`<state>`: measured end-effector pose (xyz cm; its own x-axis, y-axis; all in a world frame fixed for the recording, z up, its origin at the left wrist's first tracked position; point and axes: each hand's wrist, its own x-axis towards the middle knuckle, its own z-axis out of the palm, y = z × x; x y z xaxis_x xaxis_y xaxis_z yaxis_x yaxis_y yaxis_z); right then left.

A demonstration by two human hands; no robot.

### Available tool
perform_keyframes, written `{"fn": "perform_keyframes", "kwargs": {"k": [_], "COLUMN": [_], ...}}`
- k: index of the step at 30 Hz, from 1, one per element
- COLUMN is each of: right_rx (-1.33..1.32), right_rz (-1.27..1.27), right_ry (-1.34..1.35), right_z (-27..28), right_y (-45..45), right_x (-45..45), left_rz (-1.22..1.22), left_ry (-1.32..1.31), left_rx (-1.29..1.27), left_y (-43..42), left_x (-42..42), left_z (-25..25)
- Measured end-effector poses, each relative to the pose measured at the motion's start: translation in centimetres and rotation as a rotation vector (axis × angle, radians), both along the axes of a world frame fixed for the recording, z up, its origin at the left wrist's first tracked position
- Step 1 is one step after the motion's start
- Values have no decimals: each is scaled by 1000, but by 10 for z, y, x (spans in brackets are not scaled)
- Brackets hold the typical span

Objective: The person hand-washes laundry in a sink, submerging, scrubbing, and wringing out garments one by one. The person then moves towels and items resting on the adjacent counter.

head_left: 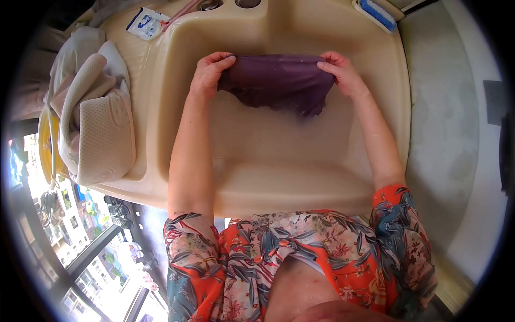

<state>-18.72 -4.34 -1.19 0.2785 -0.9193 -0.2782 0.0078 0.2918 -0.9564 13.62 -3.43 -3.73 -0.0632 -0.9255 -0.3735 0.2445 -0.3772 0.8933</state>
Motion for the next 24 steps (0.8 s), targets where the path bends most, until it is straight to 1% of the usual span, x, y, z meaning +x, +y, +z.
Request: {"fn": "perform_keyframes", "kwargs": {"k": [3,6,9,12,15,17,18,20,22,24], "right_rx": [-87,-143,-132,-106,-63,-54,-84,-147,-82,-29], "right_rz": [-38,-53,-15,8,0,-40,-32,-13,-16,-37], "right_ry": [-16,11,12,7,24,83,158,308,388,425], "right_z": [14,30,52,70,74,56,33,-31,-75,-91], "right_y": [-3,-4,3,11,15,14,10,-1,2,7], "right_x": [-5,-11,-11,-12,-6,-1,-4,-13,-9,1], "left_rz": [-34,-70,-206,-278,-212,-175,-154,-132,-88,-33], "left_ry": [-176,-96,109,263,293,259,240,171,83,-23], "left_rx": [-46,-30,-1,19,-6,60,93,132,162,184], "left_y": [-5,-5,-3,-5,-10,-9,-8,-6,-3,-3], "left_x": [2,-1,0,10,18,17,16,7,4,3], "left_z": [16,31,43,50,40,35,31,24,14,2]}}
